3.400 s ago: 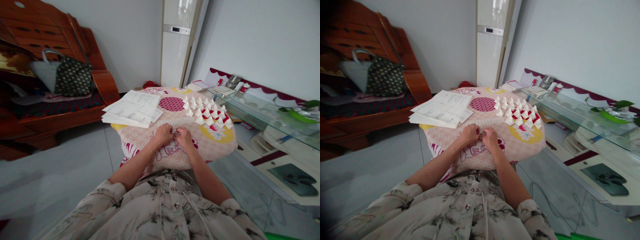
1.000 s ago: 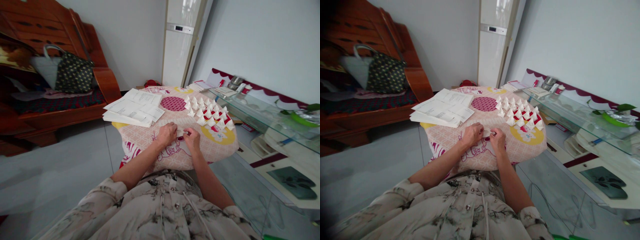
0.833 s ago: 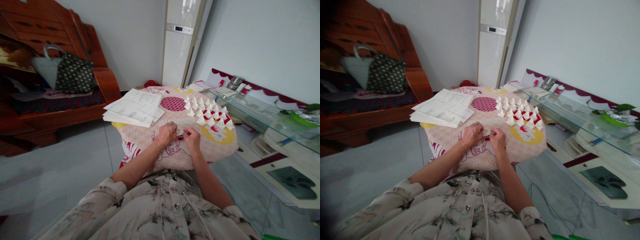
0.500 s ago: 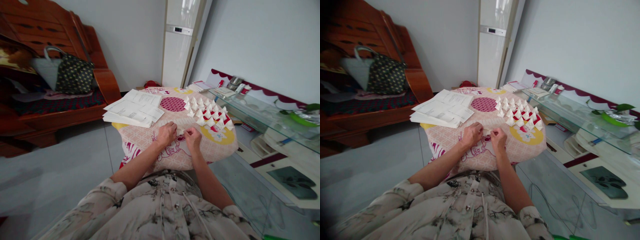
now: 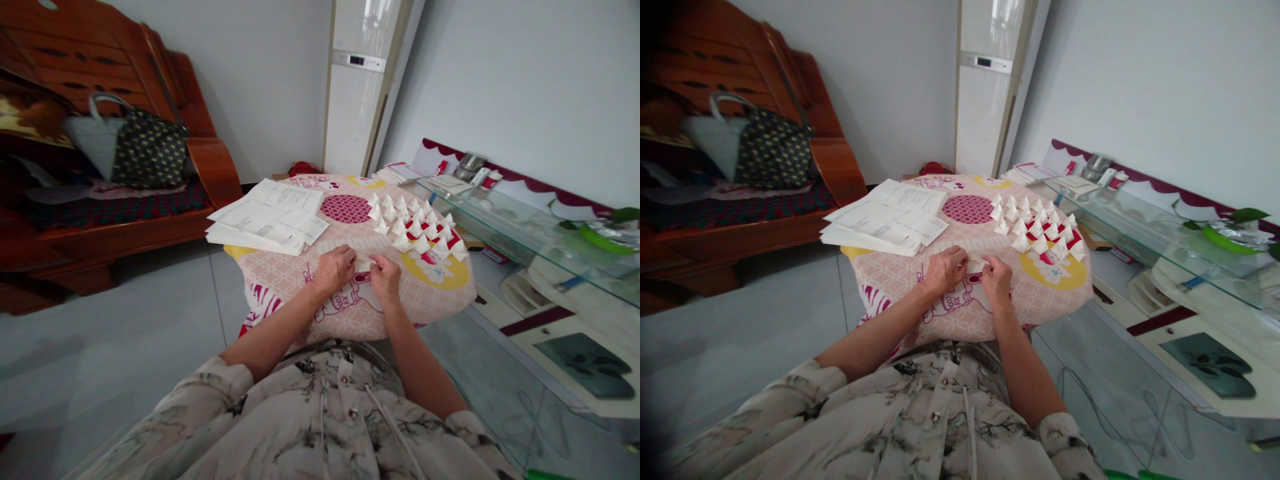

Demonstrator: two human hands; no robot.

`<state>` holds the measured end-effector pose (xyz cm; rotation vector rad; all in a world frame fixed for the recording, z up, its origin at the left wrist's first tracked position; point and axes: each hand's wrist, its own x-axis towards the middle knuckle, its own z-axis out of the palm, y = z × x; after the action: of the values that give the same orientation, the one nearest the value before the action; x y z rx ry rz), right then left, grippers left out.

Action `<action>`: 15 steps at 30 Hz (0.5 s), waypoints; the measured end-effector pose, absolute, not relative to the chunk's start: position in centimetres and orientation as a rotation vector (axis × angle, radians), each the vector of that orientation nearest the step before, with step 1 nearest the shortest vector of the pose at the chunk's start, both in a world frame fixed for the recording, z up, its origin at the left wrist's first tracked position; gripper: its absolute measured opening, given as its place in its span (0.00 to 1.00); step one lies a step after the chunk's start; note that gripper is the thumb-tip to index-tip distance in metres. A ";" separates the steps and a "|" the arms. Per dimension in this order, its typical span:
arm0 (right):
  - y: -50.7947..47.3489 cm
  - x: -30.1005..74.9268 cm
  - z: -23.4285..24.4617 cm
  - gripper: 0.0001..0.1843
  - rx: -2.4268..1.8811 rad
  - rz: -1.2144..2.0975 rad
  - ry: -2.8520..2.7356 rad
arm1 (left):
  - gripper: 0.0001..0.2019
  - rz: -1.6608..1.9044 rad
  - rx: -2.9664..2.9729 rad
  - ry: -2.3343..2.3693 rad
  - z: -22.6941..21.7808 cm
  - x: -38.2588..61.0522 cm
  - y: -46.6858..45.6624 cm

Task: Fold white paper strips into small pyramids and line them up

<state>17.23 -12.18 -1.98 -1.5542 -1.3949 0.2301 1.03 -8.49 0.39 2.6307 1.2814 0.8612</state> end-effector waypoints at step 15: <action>-12.3 17.0 -2.1 0.18 -1.730 -0.054 -1.385 | 0.40 0.910 2.108 0.817 -0.5 -0.8 -6.7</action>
<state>17.03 -12.32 -2.09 -1.7296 -1.3852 -0.0542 -0.75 -6.73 -0.47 2.1083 0.8168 0.9098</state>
